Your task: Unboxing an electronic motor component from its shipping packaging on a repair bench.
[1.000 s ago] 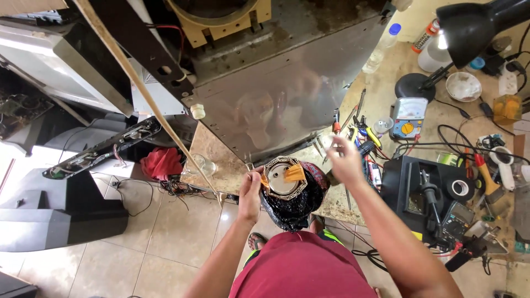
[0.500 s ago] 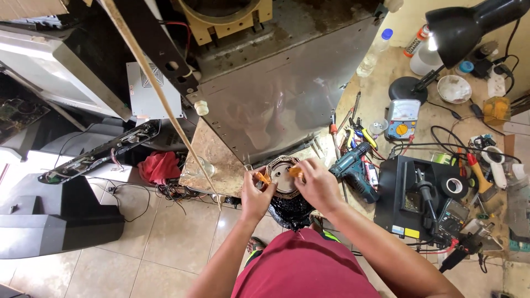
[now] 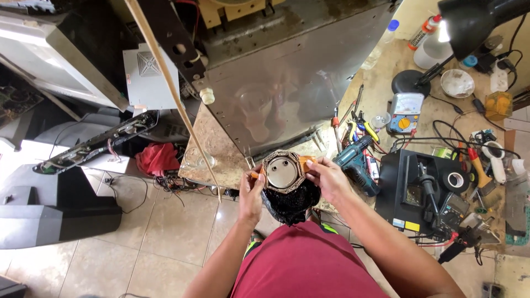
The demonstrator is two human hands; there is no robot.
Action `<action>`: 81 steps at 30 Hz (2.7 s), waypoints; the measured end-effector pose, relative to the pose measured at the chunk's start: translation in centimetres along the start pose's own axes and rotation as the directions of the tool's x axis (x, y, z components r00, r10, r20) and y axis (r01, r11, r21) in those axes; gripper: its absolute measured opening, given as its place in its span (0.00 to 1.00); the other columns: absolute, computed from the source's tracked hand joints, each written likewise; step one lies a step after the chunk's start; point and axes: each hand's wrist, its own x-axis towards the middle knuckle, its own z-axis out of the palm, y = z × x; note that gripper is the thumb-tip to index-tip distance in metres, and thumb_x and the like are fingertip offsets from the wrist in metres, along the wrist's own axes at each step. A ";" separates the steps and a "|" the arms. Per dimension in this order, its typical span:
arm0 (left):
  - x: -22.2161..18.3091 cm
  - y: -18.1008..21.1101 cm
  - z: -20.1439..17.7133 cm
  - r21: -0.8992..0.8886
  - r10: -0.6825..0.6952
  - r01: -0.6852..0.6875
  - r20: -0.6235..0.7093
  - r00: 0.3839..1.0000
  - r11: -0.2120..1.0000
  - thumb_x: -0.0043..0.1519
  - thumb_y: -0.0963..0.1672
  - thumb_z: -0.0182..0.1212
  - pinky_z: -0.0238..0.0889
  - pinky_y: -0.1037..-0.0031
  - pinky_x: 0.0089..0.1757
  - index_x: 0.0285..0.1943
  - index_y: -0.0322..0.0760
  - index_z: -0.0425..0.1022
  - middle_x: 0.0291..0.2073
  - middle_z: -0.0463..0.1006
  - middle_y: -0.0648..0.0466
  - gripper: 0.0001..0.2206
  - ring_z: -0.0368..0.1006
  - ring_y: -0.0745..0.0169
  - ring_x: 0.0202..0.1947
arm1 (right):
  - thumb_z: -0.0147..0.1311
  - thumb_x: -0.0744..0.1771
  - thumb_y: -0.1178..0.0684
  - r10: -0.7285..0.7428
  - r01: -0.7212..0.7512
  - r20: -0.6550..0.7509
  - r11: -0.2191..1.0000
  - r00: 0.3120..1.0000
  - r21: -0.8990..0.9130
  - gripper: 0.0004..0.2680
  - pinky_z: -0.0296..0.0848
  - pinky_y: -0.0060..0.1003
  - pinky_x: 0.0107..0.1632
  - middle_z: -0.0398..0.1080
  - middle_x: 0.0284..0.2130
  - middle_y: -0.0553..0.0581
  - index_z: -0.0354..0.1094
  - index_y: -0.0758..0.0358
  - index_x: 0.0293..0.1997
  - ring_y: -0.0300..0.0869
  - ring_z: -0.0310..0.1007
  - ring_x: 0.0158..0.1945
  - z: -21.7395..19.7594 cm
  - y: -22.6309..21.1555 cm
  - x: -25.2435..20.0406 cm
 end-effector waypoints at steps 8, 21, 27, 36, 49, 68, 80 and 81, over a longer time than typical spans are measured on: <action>2.5 -3.6 -2.0 -0.386 -0.020 0.015 -0.010 1.000 0.922 0.66 0.41 0.62 0.61 0.75 0.55 0.42 0.40 0.67 0.59 0.75 0.50 0.06 0.70 0.65 0.54 | 0.57 0.66 0.60 0.163 -0.178 0.190 0.982 0.968 0.069 0.05 0.82 0.43 0.47 0.74 0.31 0.53 0.65 0.55 0.35 0.41 0.80 0.36 -0.1 -1.1 1.5; -0.2 -1.2 -0.8 -0.100 0.097 -0.088 0.089 0.991 0.991 0.68 0.43 0.58 0.58 0.61 0.59 0.50 0.36 0.64 0.59 0.74 0.39 0.09 0.67 0.50 0.61 | 0.53 0.67 0.58 -0.559 0.849 0.739 -0.111 0.376 -0.517 0.05 0.72 0.40 0.57 0.77 0.39 0.54 0.76 0.52 0.38 0.45 0.77 0.49 1.5 -4.4 -4.5; 0.3 -2.0 0.1 0.155 0.315 -0.361 0.259 0.913 0.919 0.74 0.47 0.44 0.56 0.49 0.62 0.67 0.32 0.52 0.61 0.66 0.35 0.18 0.62 0.37 0.64 | 0.49 0.67 0.56 -0.166 0.673 0.948 -0.671 0.273 -0.312 0.06 0.76 0.39 0.44 0.70 0.39 0.52 0.70 0.57 0.45 0.46 0.71 0.46 2.9 -2.0 -1.8; 1.4 0.5 1.4 0.404 0.545 -0.760 0.532 0.648 0.509 0.52 0.55 0.75 0.54 0.43 0.63 0.68 0.39 0.67 0.69 0.62 0.37 0.37 0.58 0.24 0.67 | 0.56 0.65 0.49 -0.362 0.735 0.881 -0.498 0.305 -0.459 0.03 0.69 0.34 0.45 0.68 0.26 0.47 0.68 0.50 0.32 0.42 0.70 0.37 1.7 -0.9 0.9; 3.8 -2.7 3.2 0.307 0.535 -0.795 0.608 0.587 0.523 0.47 0.56 0.77 0.56 0.45 0.62 0.67 0.44 0.70 0.65 0.70 0.41 0.39 0.66 0.33 0.65 | 0.54 0.66 0.47 -0.422 0.692 0.874 -0.556 0.241 -0.460 0.04 0.64 0.36 0.43 0.69 0.29 0.41 0.69 0.44 0.30 0.39 0.66 0.43 -0.5 -0.2 0.7; 4.2 2.4 1.1 0.510 0.127 -0.717 0.767 0.630 0.475 0.49 0.53 0.77 0.64 0.43 0.60 0.76 0.60 0.56 0.70 0.62 0.45 0.44 0.65 0.29 0.64 | 0.55 0.67 0.45 -0.378 0.793 0.888 -0.441 0.261 -0.421 0.05 0.67 0.41 0.47 0.72 0.34 0.45 0.72 0.48 0.35 0.43 0.70 0.47 -0.3 -1.6 2.0; 1.0 -4.7 1.0 0.710 0.141 -0.360 0.349 0.926 0.605 0.41 0.58 0.80 0.49 0.40 0.66 0.82 0.46 0.39 0.70 0.52 0.32 0.62 0.51 0.23 0.71 | 0.56 0.67 0.40 -0.476 0.806 0.847 -0.389 0.239 -0.446 0.10 0.67 0.47 0.57 0.74 0.38 0.53 0.71 0.54 0.38 0.47 0.72 0.51 -2.0 -0.5 -3.7; 0.8 -5.5 1.1 0.709 0.140 -0.361 0.352 0.926 0.606 0.41 0.58 0.80 0.49 0.40 0.66 0.82 0.46 0.39 0.70 0.52 0.32 0.62 0.51 0.23 0.71 | 0.56 0.67 0.40 -0.477 0.805 0.846 -0.389 0.240 -0.448 0.10 0.67 0.47 0.57 0.74 0.38 0.53 0.71 0.54 0.38 0.47 0.72 0.51 -2.1 -0.3 -4.0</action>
